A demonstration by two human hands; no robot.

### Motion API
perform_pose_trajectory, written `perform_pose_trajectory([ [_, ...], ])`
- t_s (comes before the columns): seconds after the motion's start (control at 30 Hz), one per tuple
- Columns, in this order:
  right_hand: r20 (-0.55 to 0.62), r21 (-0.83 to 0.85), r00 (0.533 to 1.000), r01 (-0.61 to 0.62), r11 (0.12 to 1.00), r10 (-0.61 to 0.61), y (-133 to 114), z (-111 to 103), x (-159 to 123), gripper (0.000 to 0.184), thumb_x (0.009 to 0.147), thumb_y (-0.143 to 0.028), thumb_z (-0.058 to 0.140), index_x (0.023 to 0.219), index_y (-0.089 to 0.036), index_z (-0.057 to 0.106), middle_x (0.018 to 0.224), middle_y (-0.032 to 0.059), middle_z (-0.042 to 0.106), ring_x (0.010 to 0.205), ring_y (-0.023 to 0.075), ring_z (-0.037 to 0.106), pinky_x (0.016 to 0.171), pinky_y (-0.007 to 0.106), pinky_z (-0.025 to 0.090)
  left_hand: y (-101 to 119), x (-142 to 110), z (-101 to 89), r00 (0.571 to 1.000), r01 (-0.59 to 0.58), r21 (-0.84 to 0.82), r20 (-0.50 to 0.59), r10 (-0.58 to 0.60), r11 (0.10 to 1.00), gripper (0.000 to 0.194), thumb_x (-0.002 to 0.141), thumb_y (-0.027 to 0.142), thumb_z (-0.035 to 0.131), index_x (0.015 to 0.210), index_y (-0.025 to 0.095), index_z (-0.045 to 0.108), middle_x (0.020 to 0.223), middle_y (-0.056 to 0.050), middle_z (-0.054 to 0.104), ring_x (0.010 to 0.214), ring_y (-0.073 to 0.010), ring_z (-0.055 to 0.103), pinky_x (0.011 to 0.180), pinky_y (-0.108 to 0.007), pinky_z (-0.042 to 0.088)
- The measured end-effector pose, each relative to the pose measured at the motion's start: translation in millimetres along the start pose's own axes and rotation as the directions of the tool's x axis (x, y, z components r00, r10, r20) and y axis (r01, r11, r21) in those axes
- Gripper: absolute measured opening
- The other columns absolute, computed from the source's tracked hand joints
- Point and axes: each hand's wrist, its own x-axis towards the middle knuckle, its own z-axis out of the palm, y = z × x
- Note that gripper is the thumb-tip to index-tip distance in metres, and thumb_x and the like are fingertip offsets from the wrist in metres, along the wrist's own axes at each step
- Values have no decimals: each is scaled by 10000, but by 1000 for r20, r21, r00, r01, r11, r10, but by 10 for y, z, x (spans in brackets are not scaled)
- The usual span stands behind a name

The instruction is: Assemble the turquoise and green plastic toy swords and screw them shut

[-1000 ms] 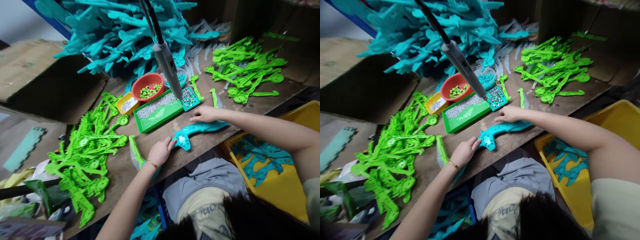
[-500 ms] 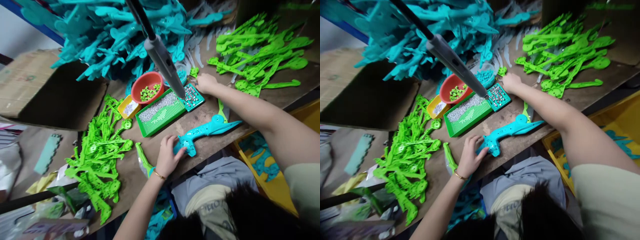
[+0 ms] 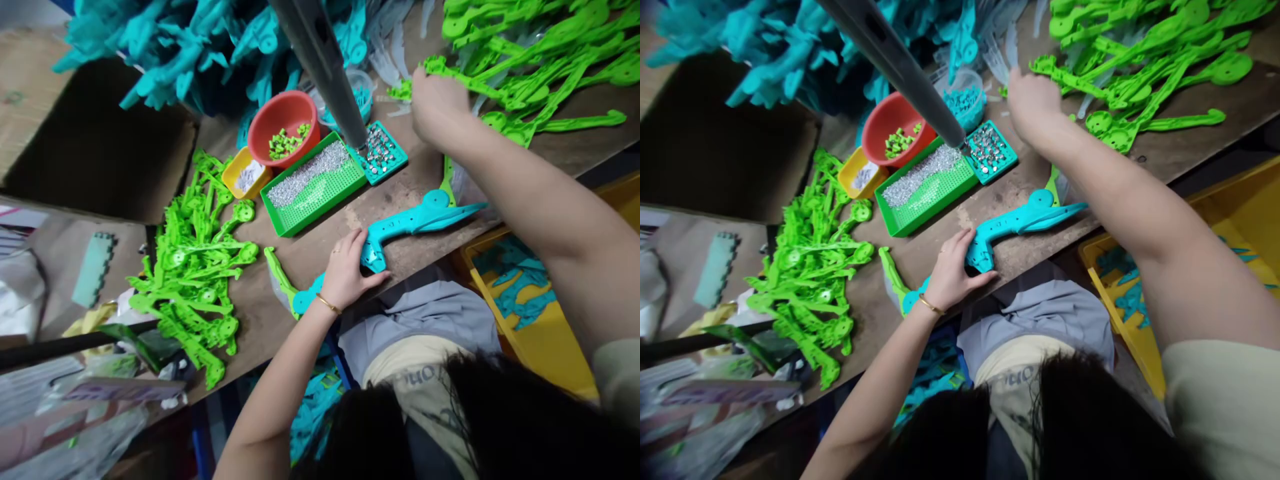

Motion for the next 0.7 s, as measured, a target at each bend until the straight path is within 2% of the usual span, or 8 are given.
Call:
perform_pose_trajectory([
  [0.03, -101, -32, 992, -74, 997, 71, -61, -20, -165, 508, 1014, -306, 251, 1422, -4, 264, 1263, 314, 556, 1269, 429, 466, 1005, 584, 348, 7, 2, 5, 1000, -4, -3, -5, 4, 1000, 912, 747, 573, 729, 1457, 152, 343, 1487, -208, 423, 1382, -348, 407, 1150, -507, 334],
  [0.07, -195, -46, 974, -127, 991, 115, -130, -3, -342, 491, 982, -259, 340, 1416, -32, 301, 1259, 295, 571, 1215, 414, 523, 981, 553, 389, 13, 5, 10, 1000, -7, -5, -10, 7, 1000, 907, 747, 569, 728, 1453, 144, 348, 1484, -207, 429, 1379, -343, 411, 1149, -500, 334],
  [0.1, -204, -37, 976, -80, 996, 70, -202, 50, -522, 470, 954, -223, 378, 1397, -68, 357, 1250, 259, 590, 1178, 390, 556, 964, 520, 417, 18, 8, 14, 1000, -11, -7, -16, 11, 1000, 904, 746, 564, 728, 1448, 133, 355, 1480, -208, 433, 1378, -340, 413, 1149, -492, 335],
  [0.17, -127, -24, 992, 22, 999, -25, -337, 249, -852, 414, 942, -208, 369, 1345, -144, 440, 1252, 172, 605, 1155, 325, 572, 961, 458, 443, 24, 15, 17, 1000, -15, -9, -25, 15, 1000, 896, 742, 554, 731, 1435, 114, 371, 1469, -208, 445, 1371, -336, 421, 1147, -476, 337],
  [0.27, -17, -49, 994, 111, 993, -112, -460, 616, -1150, 385, 971, -246, 267, 1239, -135, 521, 1217, 178, 588, 1155, 335, 538, 963, 490, 420, 25, 32, 11, 999, -16, -27, -31, 15, 1000, 882, 737, 544, 733, 1425, 119, 384, 1458, -196, 460, 1362, -330, 432, 1145, -467, 337],
  [0.4, -37, -114, 991, 125, 986, -130, -461, 876, -1170, 421, 975, -237, 194, 1204, -133, 531, 1188, 184, 585, 1146, 352, 516, 977, 518, 368, 7, 67, -12, 1000, -23, -60, -18, 22, 998, 884, 725, 569, 735, 1422, 147, 391, 1452, -179, 476, 1367, -327, 430, 1146, -475, 328],
  [0.5, -43, -120, 990, 126, 985, -132, -432, 897, -1124, 448, 983, -239, 151, 1217, -133, 518, 1098, 158, 614, 1082, 321, 553, 1017, 513, 329, -5, 95, -50, 1000, -21, -51, 10, 21, 998, 881, 720, 591, 729, 1413, 149, 410, 1448, -173, 485, 1358, -332, 443, 1140, -475, 332],
  [0.7, -39, -94, 993, 105, 990, -110, -436, 928, -1105, 459, 977, -218, 160, 1271, -109, 495, 1113, 159, 615, 1091, 319, 571, 1064, 529, 290, -14, 138, -156, 998, -4, -36, 70, 6, 999, 851, 729, 628, 695, 1397, 165, 441, 1445, -144, 510, 1339, -324, 475, 1133, -465, 345],
])
